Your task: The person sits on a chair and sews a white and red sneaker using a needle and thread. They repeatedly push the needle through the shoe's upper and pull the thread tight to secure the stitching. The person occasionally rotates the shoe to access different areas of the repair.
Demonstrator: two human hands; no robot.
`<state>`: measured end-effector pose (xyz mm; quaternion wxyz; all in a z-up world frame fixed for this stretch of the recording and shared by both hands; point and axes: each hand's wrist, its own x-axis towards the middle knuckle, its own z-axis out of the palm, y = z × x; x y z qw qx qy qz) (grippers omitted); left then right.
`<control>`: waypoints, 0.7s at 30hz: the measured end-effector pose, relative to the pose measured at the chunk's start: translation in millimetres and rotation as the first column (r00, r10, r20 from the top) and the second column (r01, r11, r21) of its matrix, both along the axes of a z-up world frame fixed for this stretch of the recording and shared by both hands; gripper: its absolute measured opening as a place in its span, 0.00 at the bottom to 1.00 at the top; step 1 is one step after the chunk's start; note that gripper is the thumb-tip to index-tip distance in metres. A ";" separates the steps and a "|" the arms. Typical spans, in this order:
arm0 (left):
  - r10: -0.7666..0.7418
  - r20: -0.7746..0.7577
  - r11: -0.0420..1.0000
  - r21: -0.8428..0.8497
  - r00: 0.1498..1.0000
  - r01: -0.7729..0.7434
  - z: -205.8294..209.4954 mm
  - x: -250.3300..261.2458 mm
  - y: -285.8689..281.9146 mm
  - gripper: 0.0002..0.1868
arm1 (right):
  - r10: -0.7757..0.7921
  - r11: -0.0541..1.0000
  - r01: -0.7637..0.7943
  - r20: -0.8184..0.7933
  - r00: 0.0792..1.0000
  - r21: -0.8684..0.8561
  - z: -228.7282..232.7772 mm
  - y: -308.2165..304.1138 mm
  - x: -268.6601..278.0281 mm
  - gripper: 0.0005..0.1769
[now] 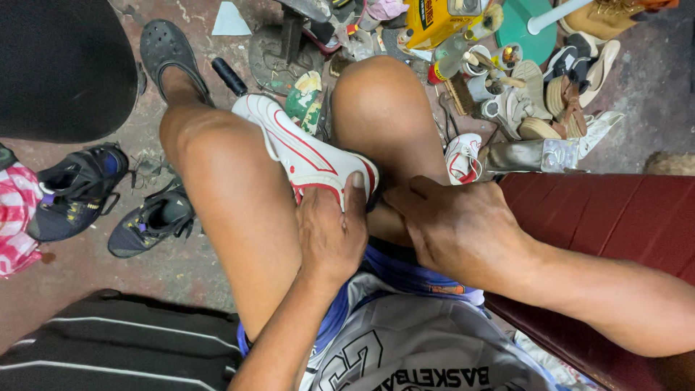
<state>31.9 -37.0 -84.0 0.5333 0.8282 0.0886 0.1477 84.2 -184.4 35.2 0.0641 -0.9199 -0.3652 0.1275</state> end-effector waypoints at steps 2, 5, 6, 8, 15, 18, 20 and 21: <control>-0.009 -0.044 1.000 -0.029 0.999 0.008 -2.9 -0.2 2.5 0.16 | 0.002 1.000 -0.002 0.001 1.000 0.020 -3.8 0.2 -1.1 0.13; -0.012 -0.100 1.000 0.001 0.995 0.012 -4.5 1.7 4.8 0.19 | -0.012 0.999 0.011 0.018 1.000 0.042 -9.7 0.2 -1.8 0.14; -0.005 -0.120 1.000 0.023 0.993 0.008 -4.0 1.8 5.3 0.21 | -0.029 0.998 0.029 0.007 1.000 0.060 -12.0 0.6 -1.2 0.14; -0.018 -0.029 0.999 -0.038 0.999 0.017 -0.8 1.1 7.9 0.18 | -0.033 0.996 0.032 0.009 0.999 0.085 -13.8 1.4 -0.9 0.13; -0.042 -0.131 0.999 0.007 0.991 0.043 0.1 2.9 12.4 0.22 | -0.017 0.994 0.018 -0.010 1.000 0.110 -14.3 5.8 3.1 0.08; -0.048 -0.082 0.999 -0.022 0.996 0.046 1.7 3.3 14.0 0.19 | -0.037 0.994 0.040 -0.038 0.999 0.099 -13.2 9.1 4.8 0.07; -0.035 -0.055 0.999 -0.036 0.998 0.033 3.0 3.7 13.5 0.19 | -0.043 0.995 0.048 -0.059 0.997 0.087 -13.1 9.5 4.8 0.07; -0.030 -0.045 0.999 -0.043 0.999 0.029 3.4 3.7 13.6 0.18 | -0.036 0.995 0.041 -0.060 0.998 0.095 -13.7 9.7 4.7 0.06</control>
